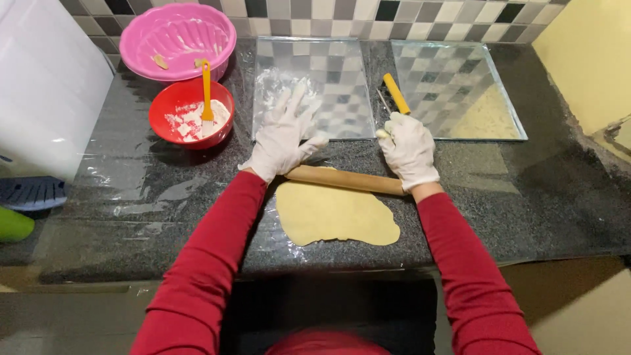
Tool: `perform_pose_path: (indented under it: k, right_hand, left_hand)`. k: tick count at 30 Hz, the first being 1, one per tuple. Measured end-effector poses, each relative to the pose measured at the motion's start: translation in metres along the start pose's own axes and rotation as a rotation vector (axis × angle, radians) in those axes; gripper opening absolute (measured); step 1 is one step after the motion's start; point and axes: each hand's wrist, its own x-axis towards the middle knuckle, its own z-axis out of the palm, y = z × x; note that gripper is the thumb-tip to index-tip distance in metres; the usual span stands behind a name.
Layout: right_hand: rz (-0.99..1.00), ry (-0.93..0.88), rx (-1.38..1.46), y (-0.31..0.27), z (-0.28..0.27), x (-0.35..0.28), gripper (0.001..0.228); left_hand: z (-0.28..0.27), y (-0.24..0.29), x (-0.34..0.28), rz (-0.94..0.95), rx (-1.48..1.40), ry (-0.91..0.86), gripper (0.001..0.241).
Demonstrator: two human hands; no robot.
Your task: Rolling out a piece of dough on a plastic-covered kitchen counter using a wooden rolling pin to achieve a flat, even thickness.
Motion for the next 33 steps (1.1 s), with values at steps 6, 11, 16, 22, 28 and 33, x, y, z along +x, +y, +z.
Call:
perform_pose_path:
  k: [6,11,16,22,28,33]
  right_hand:
    - [0.158,0.093,-0.071,0.014,0.019,-0.008,0.025]
    - [0.255,-0.004,0.073,-0.025,-0.012,-0.028,0.022]
    - [0.522,-0.428,0.18,-0.075,-0.071,-0.039,0.051]
    - [0.155,-0.382,-0.039,-0.134,-0.132,-0.063,0.071]
    - [0.098,-0.221,-0.216,-0.17,-0.14,-0.129,0.087]
    - [0.092,-0.201,-0.294,-0.185,-0.14,-0.172,0.09]
  left_hand:
    - [0.008,-0.002,0.005,-0.003,-0.035,0.074,0.076]
    - [-0.014,0.01,-0.025,-0.019,0.029,-0.104,0.083]
    - [-0.031,0.03,-0.057,0.019,0.094,-0.317,0.096]
    - [-0.028,0.042,-0.117,0.078,0.179,-0.139,0.113]
    - [-0.037,0.073,-0.186,0.037,-0.062,0.195,0.118]
    - [-0.018,0.082,-0.228,-0.007,0.156,0.145,0.118]
